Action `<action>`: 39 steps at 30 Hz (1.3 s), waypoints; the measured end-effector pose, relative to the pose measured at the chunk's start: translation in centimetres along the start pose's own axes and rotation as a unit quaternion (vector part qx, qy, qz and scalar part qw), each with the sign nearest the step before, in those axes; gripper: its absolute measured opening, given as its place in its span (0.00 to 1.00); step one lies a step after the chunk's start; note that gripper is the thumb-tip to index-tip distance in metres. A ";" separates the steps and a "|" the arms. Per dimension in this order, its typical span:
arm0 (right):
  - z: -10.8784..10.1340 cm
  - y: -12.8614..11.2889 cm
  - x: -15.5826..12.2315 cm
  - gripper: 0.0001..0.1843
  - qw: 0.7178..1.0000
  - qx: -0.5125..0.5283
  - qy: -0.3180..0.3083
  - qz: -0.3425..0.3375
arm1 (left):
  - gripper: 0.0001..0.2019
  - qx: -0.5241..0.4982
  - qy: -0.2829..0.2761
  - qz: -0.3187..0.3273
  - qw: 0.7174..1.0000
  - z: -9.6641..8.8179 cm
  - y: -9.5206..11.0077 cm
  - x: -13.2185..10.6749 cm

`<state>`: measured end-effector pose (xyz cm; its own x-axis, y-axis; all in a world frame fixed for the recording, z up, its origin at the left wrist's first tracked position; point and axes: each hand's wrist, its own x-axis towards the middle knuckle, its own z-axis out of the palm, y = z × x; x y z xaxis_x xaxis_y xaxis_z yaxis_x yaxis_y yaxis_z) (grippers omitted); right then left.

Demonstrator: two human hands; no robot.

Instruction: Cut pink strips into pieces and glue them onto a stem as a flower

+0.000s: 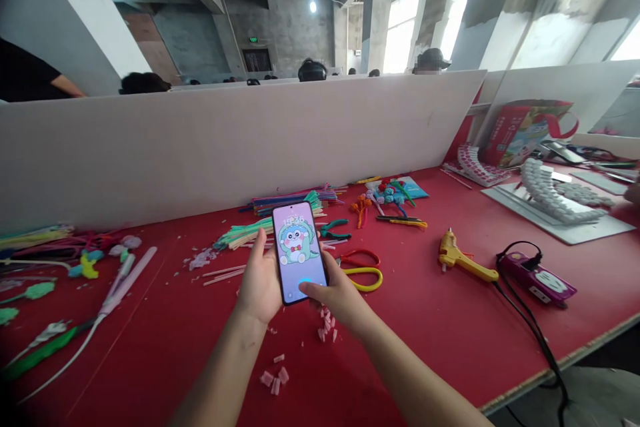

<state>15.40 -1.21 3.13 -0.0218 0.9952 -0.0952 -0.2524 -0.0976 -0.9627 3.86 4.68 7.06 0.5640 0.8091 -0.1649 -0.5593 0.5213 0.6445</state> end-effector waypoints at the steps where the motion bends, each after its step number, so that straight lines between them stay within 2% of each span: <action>1: 0.0 0.1 0.0 0.29 1.000 0.000 0.001 0.000 | 0.32 -0.001 0.003 -0.002 1.000 0.0 0.0 0.0; 6: 0.2 0.0 -0.2 0.28 1.000 0.004 0.014 -0.004 | 0.32 -0.008 0.011 -0.004 1.000 0.1 0.0 0.0; 12: 0.2 -0.6 -0.9 0.27 0.999 0.036 -0.003 -0.001 | 0.34 -0.018 -0.001 -0.010 1.000 0.1 0.1 -0.1; 18: -0.5 -1.1 -1.3 0.26 0.999 0.036 0.033 -0.022 | 0.34 -0.012 -0.020 -0.006 1.000 -0.1 0.2 -0.1; 23: -0.4 -0.9 -1.6 0.26 0.994 -0.024 0.055 -0.089 | 0.33 0.001 -0.012 0.004 1.000 -0.4 -0.2 0.0; 26: 0.0 -0.4 -1.8 0.30 0.983 -0.110 0.082 -0.119 | 0.32 0.006 0.002 0.013 1.000 -0.4 -0.4 0.1; 30: 0.2 0.3 -1.6 0.43 0.941 -0.272 0.141 -0.145 | 0.32 0.008 0.001 0.014 1.000 0.0 -1.2 0.2; 32: -0.1 0.5 -1.3 0.47 0.916 -0.336 0.159 -0.153 | 0.31 0.011 -0.015 0.010 1.000 0.3 -1.9 0.1; 34: -0.6 0.6 -1.0 0.49 0.904 -0.367 0.165 -0.148 | 0.30 0.019 -0.040 0.009 0.999 0.8 -2.7 0.1; 39: -2.7 0.3 -1.5 0.47 0.931 -0.317 0.142 -0.114 | 0.26 0.088 -0.092 -0.022 0.992 1.5 -3.9 -0.4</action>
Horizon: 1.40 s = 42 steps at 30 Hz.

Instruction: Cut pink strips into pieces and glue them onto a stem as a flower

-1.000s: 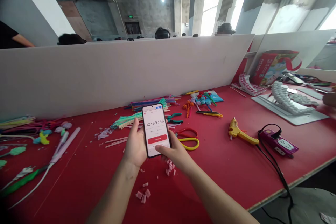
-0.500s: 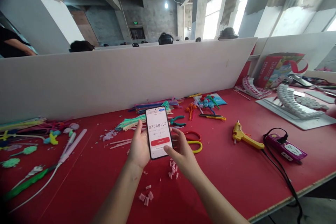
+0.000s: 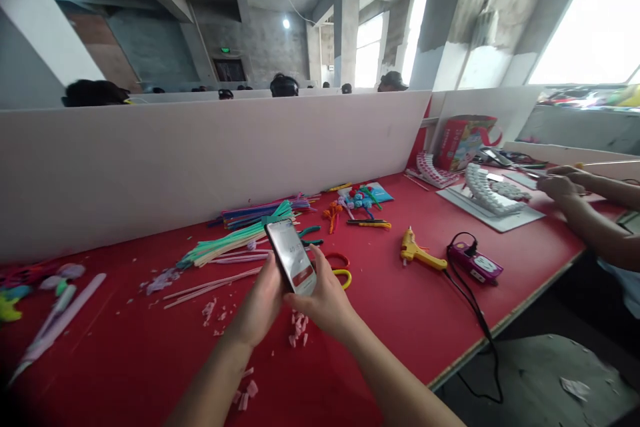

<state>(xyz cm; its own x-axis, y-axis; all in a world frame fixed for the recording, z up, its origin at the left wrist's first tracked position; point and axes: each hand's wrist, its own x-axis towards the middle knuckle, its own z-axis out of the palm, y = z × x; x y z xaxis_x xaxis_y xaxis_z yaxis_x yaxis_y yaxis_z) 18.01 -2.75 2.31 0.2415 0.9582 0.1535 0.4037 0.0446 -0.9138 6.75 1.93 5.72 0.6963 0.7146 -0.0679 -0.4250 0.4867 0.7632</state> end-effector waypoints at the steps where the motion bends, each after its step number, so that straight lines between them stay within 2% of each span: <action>1: -0.7 0.4 -0.1 0.46 1.000 0.014 0.000 0.005 | 0.25 0.022 0.003 -0.005 1.000 0.0 0.1 -0.1; 3: -2.5 1.6 -0.3 0.44 1.000 0.007 0.023 0.013 | 0.25 0.068 0.033 -0.002 0.997 -0.5 0.7 -0.6; 5: -4.9 3.4 -0.2 0.45 0.991 -0.097 0.084 0.030 | 0.26 0.112 0.070 0.008 0.991 -1.3 1.6 -1.2; 6: -6.1 4.4 -0.1 0.45 0.978 -0.171 0.112 0.041 | 0.26 0.133 0.073 -0.001 0.988 -1.9 2.1 -1.6; 9: -9.2 7.4 0.6 0.45 0.919 -0.360 0.134 0.088 | 0.25 0.188 0.092 -0.008 0.978 -3.6 3.3 -2.9; 12: -10.6 9.1 1.5 0.44 0.907 -0.389 0.136 0.091 | 0.23 0.230 0.137 -0.013 0.964 -5.0 3.7 -4.1; 14: -10.5 9.0 1.8 0.42 0.903 -0.399 0.140 0.078 | 0.22 0.255 0.167 -0.007 0.952 -5.8 3.6 -4.9; 17: -8.9 7.5 1.1 0.33 0.906 -0.401 0.133 0.035 | 0.20 0.289 0.188 0.017 0.939 -7.1 3.0 -6.1; 18: -8.1 6.8 0.5 0.29 0.919 -0.380 0.099 -0.010 | 0.19 0.300 0.194 0.027 0.934 -7.6 2.7 -6.4; 20: -6.1 5.3 -0.7 0.19 0.931 -0.362 0.029 -0.049 | 0.17 0.320 0.224 0.056 0.919 -8.8 1.9 -6.9; 22: -4.2 4.2 -1.6 0.14 0.930 -0.358 -0.040 -0.080 | 0.16 0.337 0.283 0.100 0.892 -10.0 1.0 -7.1; 24: -2.9 3.7 -1.6 0.13 0.917 -0.380 -0.078 -0.093 | 0.15 0.353 0.328 0.131 0.867 -11.0 0.2 -7.0; 27: -2.4 4.2 0.6 0.15 0.904 -0.415 -0.067 -0.075 | 0.14 0.363 0.343 0.150 0.853 -12.0 -0.4 -6.8; 30: -2.6 5.4 3.3 0.14 0.890 -0.444 -0.084 -0.058 | 0.12 0.383 0.336 0.165 0.845 -12.2 -0.5 -6.7; 32: -2.5 6.2 4.5 0.13 0.885 -0.453 -0.095 -0.053 | 0.10 0.410 0.339 0.179 0.827 -12.2 -0.5 -6.8; 37: -2.5 7.6 5.3 0.14 0.888 -0.447 -0.092 -0.048 | 0.09 0.451 0.370 0.193 0.789 -12.6 -1.0 -6.8; 40: -3.0 8.1 5.3 0.12 0.901 -0.428 -0.064 -0.040 | 0.10 0.461 0.391 0.200 0.771 -12.8 -1.3 -6.7; 42: -3.3 8.3 5.4 0.14 0.911 -0.410 -0.035 -0.039 | 0.11 0.462 0.404 0.208 0.761 -12.8 -1.4 -6.7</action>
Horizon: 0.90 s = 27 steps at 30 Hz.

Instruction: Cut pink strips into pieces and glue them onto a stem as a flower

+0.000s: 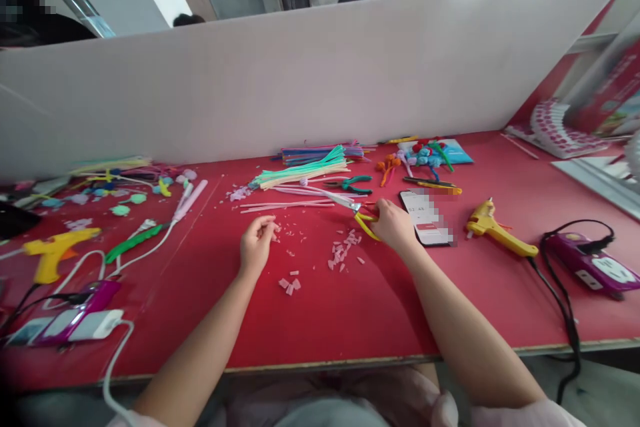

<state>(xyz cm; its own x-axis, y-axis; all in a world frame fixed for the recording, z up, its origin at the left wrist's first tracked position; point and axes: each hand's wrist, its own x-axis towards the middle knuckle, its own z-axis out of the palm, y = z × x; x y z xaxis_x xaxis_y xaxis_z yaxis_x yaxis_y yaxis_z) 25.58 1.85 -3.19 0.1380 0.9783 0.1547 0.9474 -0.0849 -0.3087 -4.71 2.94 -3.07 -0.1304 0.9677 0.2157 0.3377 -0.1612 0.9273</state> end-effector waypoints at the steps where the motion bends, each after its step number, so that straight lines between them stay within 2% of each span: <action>1: 0.0 0.1 0.0 0.15 1.000 0.010 0.014 0.002 | 0.11 0.001 0.009 0.002 1.000 0.0 0.0 0.0; 7: 0.3 -1.1 -0.1 0.20 0.997 0.050 0.057 -0.028 | 0.11 0.020 0.034 0.026 0.999 0.2 -0.6 0.7; 14: 0.8 -1.6 -0.1 0.18 0.995 0.052 0.077 -0.039 | 0.14 0.072 0.015 0.077 0.994 -0.1 -2.1 1.6; 23: 1.8 -1.1 0.4 0.17 0.992 0.070 0.098 -0.031 | 0.14 0.047 -0.055 0.087 0.994 0.1 -1.0 1.8; 27: 1.9 -0.8 0.5 0.17 0.992 0.079 0.093 -0.013 | 0.13 0.029 -0.067 0.083 0.994 0.1 -0.5 1.6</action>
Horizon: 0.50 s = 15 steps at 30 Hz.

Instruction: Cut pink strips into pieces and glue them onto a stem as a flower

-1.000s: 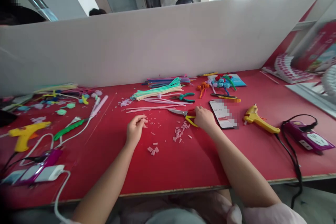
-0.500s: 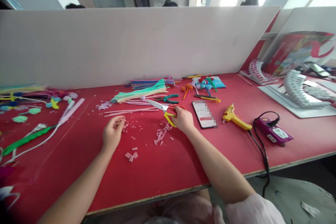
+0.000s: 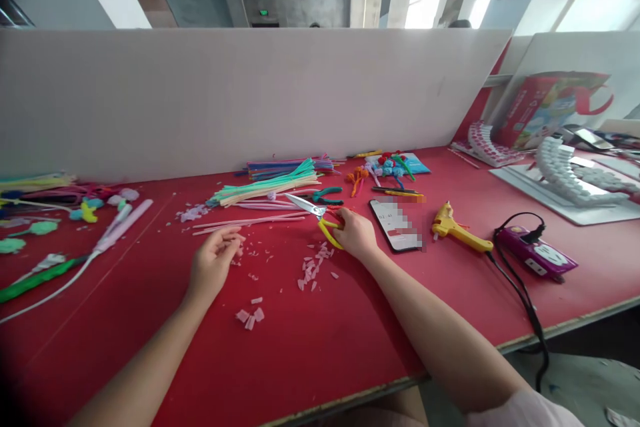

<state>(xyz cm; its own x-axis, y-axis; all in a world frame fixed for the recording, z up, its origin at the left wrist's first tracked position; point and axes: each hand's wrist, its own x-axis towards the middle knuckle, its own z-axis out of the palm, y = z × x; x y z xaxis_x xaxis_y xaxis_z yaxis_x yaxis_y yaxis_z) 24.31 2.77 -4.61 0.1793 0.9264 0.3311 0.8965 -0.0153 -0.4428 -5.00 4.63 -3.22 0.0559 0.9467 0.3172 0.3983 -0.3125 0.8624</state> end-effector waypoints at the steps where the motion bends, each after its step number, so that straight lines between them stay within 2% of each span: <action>1: 0.0 0.1 0.0 0.17 1.000 0.002 0.000 0.005 | 0.13 -0.003 -0.004 -0.001 1.000 0.0 0.1 0.0; 5: -0.1 0.5 0.3 0.17 1.000 0.003 0.012 0.027 | 0.12 -0.012 -0.019 0.004 1.000 -0.3 0.3 0.1; 15: 0.0 1.2 0.3 0.18 0.999 0.010 0.018 0.045 | 0.11 -0.014 0.008 0.001 1.000 0.0 -0.6 0.3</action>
<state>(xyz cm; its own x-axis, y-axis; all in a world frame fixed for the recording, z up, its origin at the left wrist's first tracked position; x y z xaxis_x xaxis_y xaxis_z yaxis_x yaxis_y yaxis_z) 25.43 3.06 -5.00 0.2728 0.9079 0.3183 0.8683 -0.0898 -0.4879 -5.28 5.05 -3.65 0.0412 0.9449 0.3247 0.3731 -0.3160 0.8723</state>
